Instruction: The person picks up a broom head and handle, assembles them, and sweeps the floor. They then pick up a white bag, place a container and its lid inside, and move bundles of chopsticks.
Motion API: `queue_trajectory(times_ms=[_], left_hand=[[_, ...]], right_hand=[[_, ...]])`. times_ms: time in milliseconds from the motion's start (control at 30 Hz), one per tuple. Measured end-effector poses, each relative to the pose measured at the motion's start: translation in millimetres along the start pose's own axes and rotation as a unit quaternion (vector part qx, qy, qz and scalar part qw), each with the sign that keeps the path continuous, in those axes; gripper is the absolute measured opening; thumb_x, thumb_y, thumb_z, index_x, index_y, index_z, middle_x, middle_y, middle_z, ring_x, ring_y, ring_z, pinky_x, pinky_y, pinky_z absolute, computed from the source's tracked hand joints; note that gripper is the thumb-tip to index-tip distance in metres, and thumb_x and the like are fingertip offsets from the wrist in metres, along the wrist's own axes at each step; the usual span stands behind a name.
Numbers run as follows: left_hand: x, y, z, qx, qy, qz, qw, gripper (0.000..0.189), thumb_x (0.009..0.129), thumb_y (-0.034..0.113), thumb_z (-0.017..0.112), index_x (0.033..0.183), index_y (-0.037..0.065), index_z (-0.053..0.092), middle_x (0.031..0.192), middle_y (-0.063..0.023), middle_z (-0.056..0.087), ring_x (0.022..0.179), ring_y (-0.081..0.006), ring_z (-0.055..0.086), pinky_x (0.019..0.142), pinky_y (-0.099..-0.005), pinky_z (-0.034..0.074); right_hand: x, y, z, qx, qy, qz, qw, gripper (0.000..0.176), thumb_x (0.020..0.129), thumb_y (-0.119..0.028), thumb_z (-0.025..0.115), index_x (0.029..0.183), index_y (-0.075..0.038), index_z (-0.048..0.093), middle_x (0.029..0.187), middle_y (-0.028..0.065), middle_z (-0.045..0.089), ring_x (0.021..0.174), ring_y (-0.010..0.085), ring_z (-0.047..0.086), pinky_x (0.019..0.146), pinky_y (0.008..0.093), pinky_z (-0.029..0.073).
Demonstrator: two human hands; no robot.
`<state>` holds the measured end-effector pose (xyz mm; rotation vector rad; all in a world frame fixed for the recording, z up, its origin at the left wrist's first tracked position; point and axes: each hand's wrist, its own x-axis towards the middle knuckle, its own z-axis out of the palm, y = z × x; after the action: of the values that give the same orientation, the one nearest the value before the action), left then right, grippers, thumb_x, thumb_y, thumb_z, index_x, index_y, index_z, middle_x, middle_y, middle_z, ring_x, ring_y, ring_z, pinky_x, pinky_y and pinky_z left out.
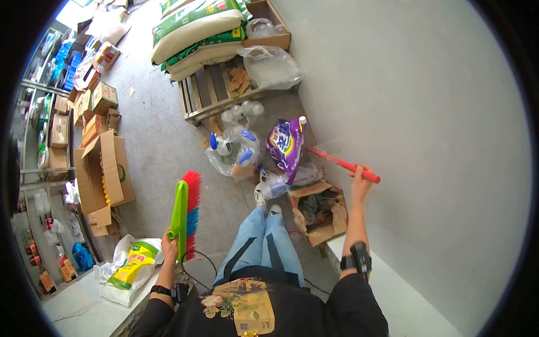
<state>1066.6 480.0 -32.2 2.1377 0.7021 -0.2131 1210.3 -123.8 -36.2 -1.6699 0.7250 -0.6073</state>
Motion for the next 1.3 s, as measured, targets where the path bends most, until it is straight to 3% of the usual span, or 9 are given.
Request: queue_trajectory(times_ms=[67,267,367,500,567,700,967,1133,1300], left_hand=[[-0.7,2.8,-2.2,0.037,0.002,0.004,0.999,0.034,0.075,0.0,0.057,0.109,0.003,0.055,0.097,-0.0081,0.062,0.09,-0.0168,0.058,0.081,-0.0272,0.042],[-9.3,5.9,-6.1,-0.028,-0.015,0.018,0.999,0.034,0.076,0.0,0.057,0.11,0.002,0.054,0.098,-0.0069,0.062,0.091,-0.0151,0.057,0.081,-0.0267,0.042],[-11.9,20.5,-4.5,-0.048,-0.023,0.04,0.998,0.033,0.076,0.0,0.056,0.109,0.001,0.054,0.098,-0.0073,0.062,0.091,-0.0153,0.057,0.081,-0.0264,0.042],[-10.6,24.8,-7.5,-0.052,-0.022,0.084,0.995,0.033,0.076,-0.001,0.054,0.109,0.001,0.054,0.095,-0.0084,0.062,0.089,-0.0155,0.057,0.08,-0.0261,0.042],[-9.5,35.3,-13.6,0.042,0.006,0.132,0.99,0.032,0.076,-0.001,0.054,0.107,0.001,0.055,0.094,-0.0091,0.062,0.088,-0.0153,0.057,0.08,-0.0259,0.042],[6.7,42.6,-23.4,-0.026,0.008,0.117,0.993,0.028,0.075,-0.001,0.052,0.102,0.001,0.056,0.089,-0.0092,0.063,0.083,-0.0158,0.058,0.076,-0.0262,0.043],[43.1,24.5,-93.8,0.012,-0.03,0.133,0.991,0.023,0.075,0.002,0.05,0.097,0.004,0.058,0.08,-0.01,0.063,0.074,-0.0161,0.059,0.068,-0.0272,0.044],[47.2,-31.9,-162.3,0.033,-0.01,0.142,0.989,0.025,0.076,0.008,0.054,0.1,0.007,0.056,0.077,-0.013,0.062,0.068,-0.0222,0.059,0.063,-0.0308,0.044],[20.6,-64.3,-233.5,-0.048,0.08,0.079,0.993,0.047,0.073,0.0,0.05,0.117,0.014,0.047,0.083,-0.0113,0.063,0.077,-0.023,0.061,0.068,-0.0328,0.045]], right_hand=[[-6.5,2.3,2.1,0.026,-0.038,0.054,0.997,0.017,0.087,-0.019,0.051,0.086,-0.001,0.05,0.079,0.0054,0.059,0.052,0.008,0.052,0.047,0.0205,0.041],[-18.3,15.7,-24.6,-0.044,-0.025,-0.015,0.999,0.019,0.087,-0.021,0.05,0.089,-0.002,0.051,0.08,0.0061,0.059,0.057,0.0099,0.056,0.048,0.0205,0.041],[-34.5,-2.8,-17.6,0.05,-0.044,0.101,0.993,0.018,0.087,-0.021,0.051,0.087,-0.003,0.051,0.078,0.0044,0.058,0.052,0.0087,0.052,0.047,0.021,0.041],[-25.4,-20.5,-70.5,0.001,0.012,-0.005,1.0,0.025,0.089,-0.029,0.048,0.083,-0.006,0.053,0.072,0.0023,0.057,0.048,0.0056,0.046,0.041,0.019,0.035],[-16.4,-43.9,-103.1,0.014,0.036,-0.031,0.999,0.029,0.089,-0.034,0.047,0.081,-0.007,0.054,0.067,0.0011,0.055,0.047,0.0042,0.041,0.04,0.0183,0.03],[-3.6,-94.7,-167.1,0.011,0.122,-0.011,0.992,0.035,0.089,-0.042,0.044,0.075,-0.01,0.049,0.065,0.0006,0.054,0.046,0.0027,0.035,0.037,0.0173,0.02],[-39.6,-203.8,-205.1,0.027,0.052,-0.045,0.997,0.036,0.088,-0.047,0.042,0.076,-0.014,0.046,0.065,0.0,0.053,0.042,0.0027,0.029,0.037,0.0176,0.018],[-91.1,-269.6,-146.2,0.147,-0.029,0.001,0.989,0.038,0.087,-0.051,0.041,0.077,-0.015,0.047,0.065,-0.0012,0.051,0.042,0.004,0.029,0.037,0.018,0.021],[-133.8,-240.2,-17.6,0.311,-0.082,0.055,0.945,0.042,0.085,-0.055,0.041,0.075,-0.014,0.047,0.064,-0.0022,0.049,0.038,0.0061,0.026,0.038,0.0184,0.024]])
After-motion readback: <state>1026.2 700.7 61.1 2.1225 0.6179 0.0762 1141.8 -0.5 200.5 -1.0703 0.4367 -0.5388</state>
